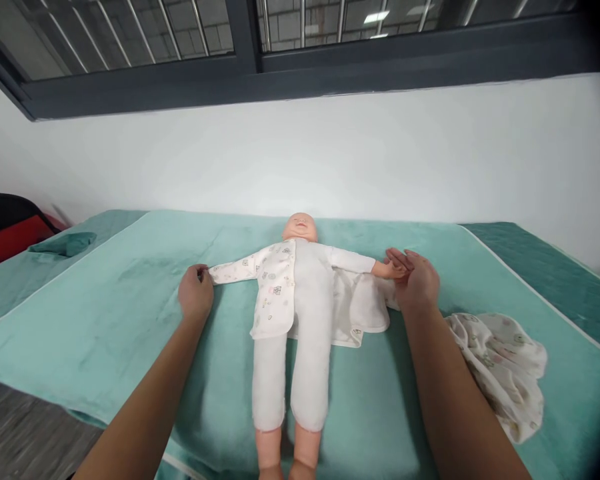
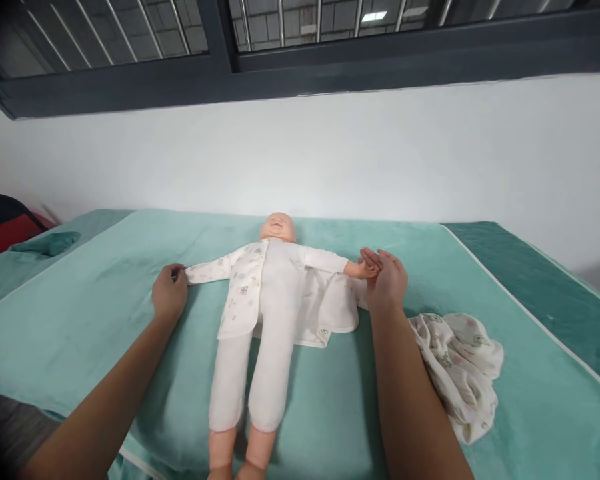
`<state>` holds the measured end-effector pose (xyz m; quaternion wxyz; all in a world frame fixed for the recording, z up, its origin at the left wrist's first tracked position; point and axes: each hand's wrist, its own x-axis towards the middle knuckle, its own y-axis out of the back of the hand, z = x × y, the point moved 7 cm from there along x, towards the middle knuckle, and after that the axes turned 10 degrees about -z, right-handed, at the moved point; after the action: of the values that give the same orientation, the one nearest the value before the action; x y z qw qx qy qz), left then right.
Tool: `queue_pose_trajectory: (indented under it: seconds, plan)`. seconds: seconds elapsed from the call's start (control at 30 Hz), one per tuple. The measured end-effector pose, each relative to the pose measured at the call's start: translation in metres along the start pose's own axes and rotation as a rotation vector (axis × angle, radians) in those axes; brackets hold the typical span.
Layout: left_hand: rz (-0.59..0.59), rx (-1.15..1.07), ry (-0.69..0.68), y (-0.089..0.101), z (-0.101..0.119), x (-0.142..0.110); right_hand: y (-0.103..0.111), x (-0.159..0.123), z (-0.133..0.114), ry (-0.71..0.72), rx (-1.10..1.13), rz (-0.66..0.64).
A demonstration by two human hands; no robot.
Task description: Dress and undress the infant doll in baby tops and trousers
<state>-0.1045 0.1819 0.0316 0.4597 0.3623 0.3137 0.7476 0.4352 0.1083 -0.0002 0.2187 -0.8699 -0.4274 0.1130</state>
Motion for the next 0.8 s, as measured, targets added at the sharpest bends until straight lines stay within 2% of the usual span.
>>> queue_pose_trajectory:
  seconds: [0.07, 0.13, 0.23, 0.4, 0.57, 0.67, 0.73, 0.8]
  plan:
    - [0.002, 0.016, 0.003, -0.001, -0.001, 0.001, -0.008, -0.001, 0.006, -0.075, 0.279, -0.063]
    - [0.004, 0.022, 0.003, -0.001, -0.001, 0.002, -0.017, -0.003, 0.014, -0.156, 0.331, -0.142]
    - [-0.005, 0.02, 0.001, -0.002, -0.001, 0.002, -0.027, -0.004, 0.024, -0.187, 0.171, -0.208]
    - [-0.016, 0.01, -0.019, 0.0, 0.003, 0.002, -0.027, -0.002, 0.026, -0.13, -0.088, -0.197]
    - [-0.008, -0.037, -0.029, -0.001, -0.001, 0.002, -0.021, 0.0, 0.007, -0.06, -0.416, -0.209]
    - [0.078, -0.107, -0.025, 0.005, -0.006, -0.001, -0.025, -0.001, -0.001, 0.077, -0.842, -0.273]
    - [0.147, -0.143, -0.08, 0.013, 0.004, -0.005, -0.034, -0.004, -0.002, 0.24, -1.248, -0.325]
    - [0.133, -0.175, -0.208, 0.019, 0.034, -0.012, -0.04, -0.006, 0.003, 0.373, -1.548, -0.362]
